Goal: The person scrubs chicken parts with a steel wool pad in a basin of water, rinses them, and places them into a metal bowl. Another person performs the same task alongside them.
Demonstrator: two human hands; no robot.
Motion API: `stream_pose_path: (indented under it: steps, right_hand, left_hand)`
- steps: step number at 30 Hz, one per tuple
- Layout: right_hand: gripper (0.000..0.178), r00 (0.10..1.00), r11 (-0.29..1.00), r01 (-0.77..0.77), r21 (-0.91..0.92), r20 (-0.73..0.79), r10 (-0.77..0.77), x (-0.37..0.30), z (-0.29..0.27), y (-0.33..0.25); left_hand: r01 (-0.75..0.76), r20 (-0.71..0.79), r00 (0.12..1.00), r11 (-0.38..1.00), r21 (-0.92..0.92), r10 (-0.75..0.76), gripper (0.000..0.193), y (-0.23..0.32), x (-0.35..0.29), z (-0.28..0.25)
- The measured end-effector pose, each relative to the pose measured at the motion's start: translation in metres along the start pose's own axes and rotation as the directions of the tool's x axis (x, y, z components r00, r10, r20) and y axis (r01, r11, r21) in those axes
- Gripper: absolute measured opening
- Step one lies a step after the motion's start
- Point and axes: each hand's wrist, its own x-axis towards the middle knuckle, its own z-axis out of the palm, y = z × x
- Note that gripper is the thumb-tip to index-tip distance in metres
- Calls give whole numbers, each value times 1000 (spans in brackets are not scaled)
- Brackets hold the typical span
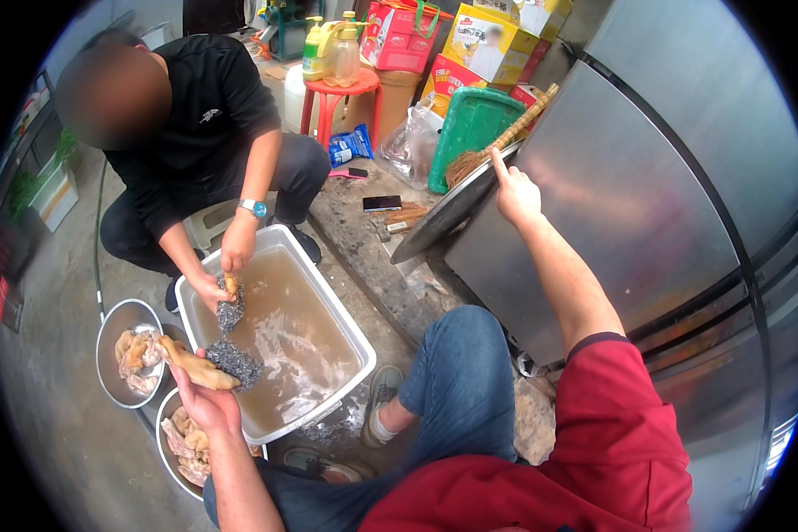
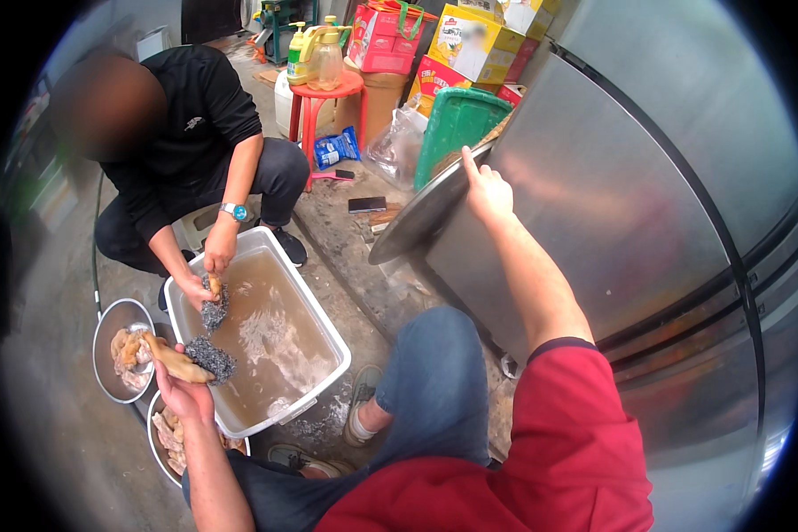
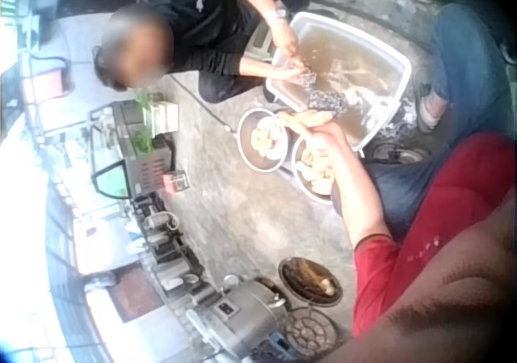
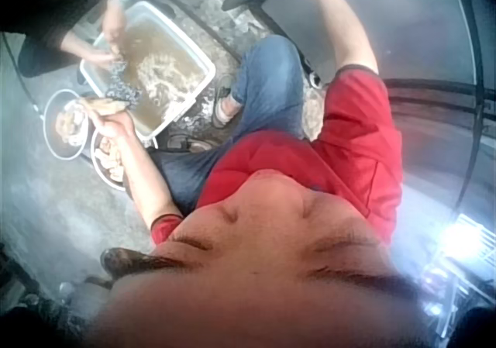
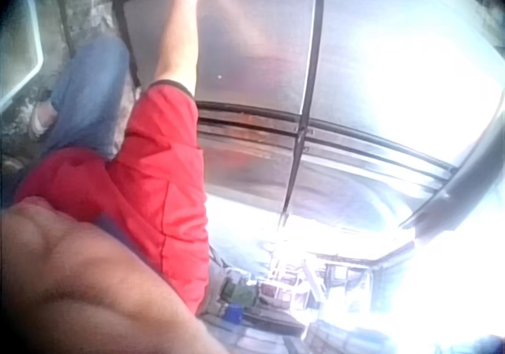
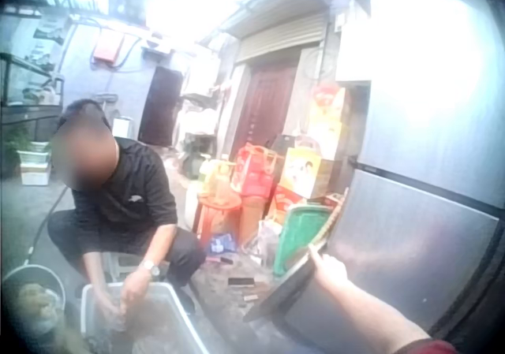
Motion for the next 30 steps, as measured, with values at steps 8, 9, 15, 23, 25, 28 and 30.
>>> stream_pose_path:
  steps: [8,9,15,23,25,28,30]
  right_hand:
    - [82,999,1000,26,-15,-25,-27,-13,3,2]
    - [82,999,1000,23,-7,-22,-23,-14,4,2]
    - [79,1000,1000,-19,25,1,19,-21,7,2]
    - [65,940,76,-333,940,324,109,-74,-45,-75]
    - [63,902,-363,-424,830,422,-89,-96,-89,-108]
    - [55,885,-585,-464,665,323,-335,-127,-120,-133]
    - [52,850,-644,-523,558,286,-442,-142,-138,-152]
  left_hand:
    - [-8,-16,1000,1000,28,9,53,1,-1,3]
    - [-12,-18,1000,999,34,13,53,1,-2,5]
    - [-12,-9,1000,1000,-9,12,53,1,-2,2]
    - [0,-9,1000,1000,25,0,54,2,0,1]
    - [-9,-23,1000,999,39,10,56,5,-2,4]
    - [-13,-17,1000,999,38,14,55,3,-4,8]
    - [-49,-32,998,998,45,50,48,5,-7,11]
